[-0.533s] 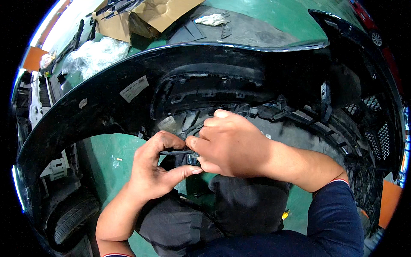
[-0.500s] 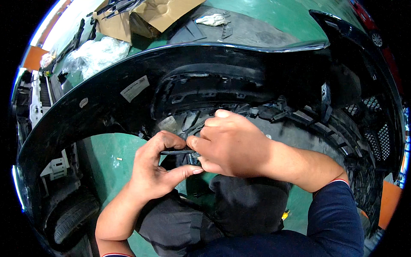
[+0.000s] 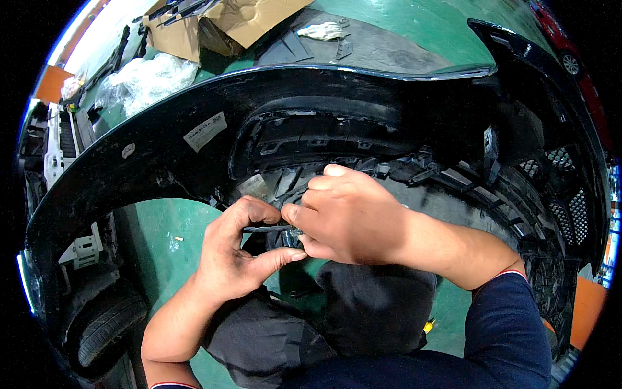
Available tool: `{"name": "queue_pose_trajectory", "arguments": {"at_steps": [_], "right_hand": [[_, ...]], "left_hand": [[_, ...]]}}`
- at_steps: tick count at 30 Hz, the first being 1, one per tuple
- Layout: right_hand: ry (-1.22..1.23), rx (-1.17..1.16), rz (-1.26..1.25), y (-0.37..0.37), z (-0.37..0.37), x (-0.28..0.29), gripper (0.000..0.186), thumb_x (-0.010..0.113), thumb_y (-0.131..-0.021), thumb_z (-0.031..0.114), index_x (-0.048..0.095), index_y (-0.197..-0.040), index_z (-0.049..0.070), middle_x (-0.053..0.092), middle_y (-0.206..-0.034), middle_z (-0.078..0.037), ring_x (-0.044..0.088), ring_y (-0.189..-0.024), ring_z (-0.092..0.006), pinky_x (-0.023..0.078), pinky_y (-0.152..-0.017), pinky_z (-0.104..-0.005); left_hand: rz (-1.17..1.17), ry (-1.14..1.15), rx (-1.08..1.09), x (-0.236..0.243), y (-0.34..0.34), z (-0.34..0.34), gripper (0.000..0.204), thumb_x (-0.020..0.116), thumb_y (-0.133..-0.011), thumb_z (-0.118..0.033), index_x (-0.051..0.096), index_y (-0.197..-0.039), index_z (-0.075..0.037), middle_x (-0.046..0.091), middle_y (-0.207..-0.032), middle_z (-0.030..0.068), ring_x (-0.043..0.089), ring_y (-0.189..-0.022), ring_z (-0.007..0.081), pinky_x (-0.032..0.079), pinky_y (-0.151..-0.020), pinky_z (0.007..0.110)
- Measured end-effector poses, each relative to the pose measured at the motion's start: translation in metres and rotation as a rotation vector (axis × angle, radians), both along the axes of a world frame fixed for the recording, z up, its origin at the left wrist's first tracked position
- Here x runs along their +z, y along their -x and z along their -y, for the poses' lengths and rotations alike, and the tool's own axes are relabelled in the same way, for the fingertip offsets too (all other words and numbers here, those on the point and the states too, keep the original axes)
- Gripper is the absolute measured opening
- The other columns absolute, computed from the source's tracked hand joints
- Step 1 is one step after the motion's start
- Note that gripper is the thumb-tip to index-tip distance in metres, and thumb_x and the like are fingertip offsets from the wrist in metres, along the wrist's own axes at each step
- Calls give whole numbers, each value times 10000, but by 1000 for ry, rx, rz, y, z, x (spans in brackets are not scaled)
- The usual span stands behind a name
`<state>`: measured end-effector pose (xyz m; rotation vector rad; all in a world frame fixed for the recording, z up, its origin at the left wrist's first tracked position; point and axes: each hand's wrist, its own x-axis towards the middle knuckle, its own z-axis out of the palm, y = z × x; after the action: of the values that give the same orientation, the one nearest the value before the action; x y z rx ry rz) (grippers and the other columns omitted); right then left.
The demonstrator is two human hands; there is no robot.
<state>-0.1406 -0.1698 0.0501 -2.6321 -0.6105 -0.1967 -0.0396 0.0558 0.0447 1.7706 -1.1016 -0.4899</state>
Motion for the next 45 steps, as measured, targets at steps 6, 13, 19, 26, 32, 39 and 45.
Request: {"name": "queue_pose_trajectory", "arguments": {"at_steps": [6,13,19,26,32,39,45], "right_hand": [[-19,-7,6,2,1,-1,380,797,-804,329,711,-1088,91,622,-775,-9,640,-821,-210,478,-799,-379],[-26,-12,9,4,1,-1,386,789,-810,331,707,-1097,87,620,-782,-15,638,-822,-214,478,-797,-384],[-45,-7,4,4,1,-1,379,781,-819,326,706,-1101,84,617,-782,-20,637,-820,-220,476,-794,-387],[-33,-19,20,4,2,-1,341,775,-821,319,704,-1060,88,613,-775,-20,633,-811,-219,472,-790,-384],[-31,-5,16,5,2,1,349,775,-817,312,691,-1073,89,615,-782,-14,632,-823,-214,471,-799,-383],[-37,-1,15,5,3,0,383,779,-821,319,695,-1111,84,618,-794,-15,634,-840,-220,472,-814,-387],[-32,-1,11,6,4,-1,413,783,-821,320,700,-1141,73,627,-801,-26,638,-850,-236,472,-824,-391]], "left_hand": [[21,-4,-3,4,0,3,542,1014,-692,-200,662,-1058,-13,718,-985,122,721,-897,246,579,-804,362],[42,13,-14,4,0,3,525,1004,-704,-209,650,-1045,-25,708,-974,122,716,-874,261,578,-772,365],[60,41,-18,4,-1,5,491,978,-733,-213,625,-1023,-33,694,-952,130,716,-840,291,578,-725,374],[54,45,-25,4,-1,6,496,980,-725,-204,621,-1021,-31,696,-949,127,715,-840,297,577,-736,376],[44,26,-28,4,-1,4,536,1008,-702,-198,640,-1048,-19,711,-976,129,717,-881,254,580,-784,362],[38,10,-30,3,0,3,545,1020,-693,-187,649,-1054,-15,719,-991,128,718,-908,232,580,-813,353],[62,17,-31,3,0,4,542,1019,-697,-200,650,-1050,-18,721,-990,126,718,-908,227,581,-811,353]]}}
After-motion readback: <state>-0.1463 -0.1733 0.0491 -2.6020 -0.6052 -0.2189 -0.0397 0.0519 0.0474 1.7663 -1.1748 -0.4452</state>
